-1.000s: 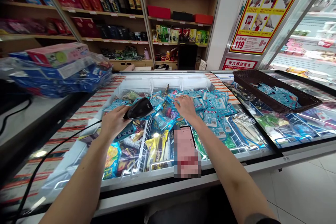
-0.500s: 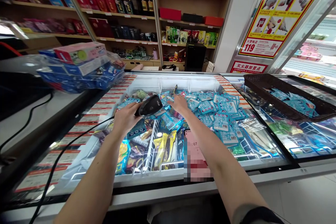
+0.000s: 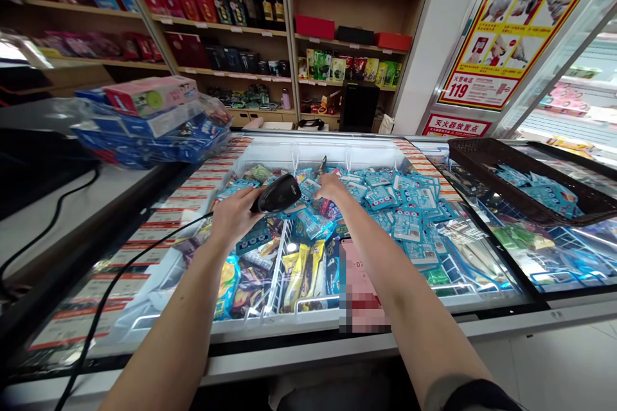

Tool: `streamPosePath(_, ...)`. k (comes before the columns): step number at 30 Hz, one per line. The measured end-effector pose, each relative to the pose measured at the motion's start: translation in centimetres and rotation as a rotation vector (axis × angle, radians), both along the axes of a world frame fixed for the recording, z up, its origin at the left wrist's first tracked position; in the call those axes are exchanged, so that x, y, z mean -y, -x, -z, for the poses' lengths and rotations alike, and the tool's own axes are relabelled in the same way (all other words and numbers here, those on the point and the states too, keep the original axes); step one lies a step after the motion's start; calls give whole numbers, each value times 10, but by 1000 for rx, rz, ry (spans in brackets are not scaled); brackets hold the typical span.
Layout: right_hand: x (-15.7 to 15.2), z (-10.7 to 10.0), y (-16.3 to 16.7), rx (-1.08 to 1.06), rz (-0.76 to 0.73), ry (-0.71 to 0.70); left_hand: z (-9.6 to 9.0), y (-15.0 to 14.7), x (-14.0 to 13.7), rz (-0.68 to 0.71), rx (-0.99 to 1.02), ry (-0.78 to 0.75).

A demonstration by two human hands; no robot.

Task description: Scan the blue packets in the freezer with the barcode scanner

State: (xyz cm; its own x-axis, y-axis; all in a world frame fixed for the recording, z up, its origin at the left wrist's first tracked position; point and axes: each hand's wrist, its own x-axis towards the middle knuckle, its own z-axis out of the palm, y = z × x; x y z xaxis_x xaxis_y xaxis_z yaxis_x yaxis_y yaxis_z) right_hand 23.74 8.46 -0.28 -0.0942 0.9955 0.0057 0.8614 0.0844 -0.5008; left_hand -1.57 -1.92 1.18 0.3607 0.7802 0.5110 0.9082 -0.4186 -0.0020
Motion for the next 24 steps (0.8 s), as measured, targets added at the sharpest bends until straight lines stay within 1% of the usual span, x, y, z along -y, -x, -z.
streamPosePath(5,8,-4,-2,-147,46,71,0,1,-1,-1,9,2)
streamPosePath(10,23,1,-6,-390,134,74,1,0,-1,-3,0,-5)
streamPosePath(13,31,0,-16,-559,177,61,1,-2,-2,-1,-13,-5)
streamPosePath(18,55,-4,-44,-756,230,-32,1,-7,-2,17,-35,2)
streamPosePath(19,61,-2,-50,-797,219,-61,2,-9,-2,18,-36,7)
streamPosePath(21,73,5,-61,-945,195,-152,3,-13,-1,22,-25,13)
streamPosePath(24,87,19,-74,-1030,278,-257,5,-19,0,35,14,23)
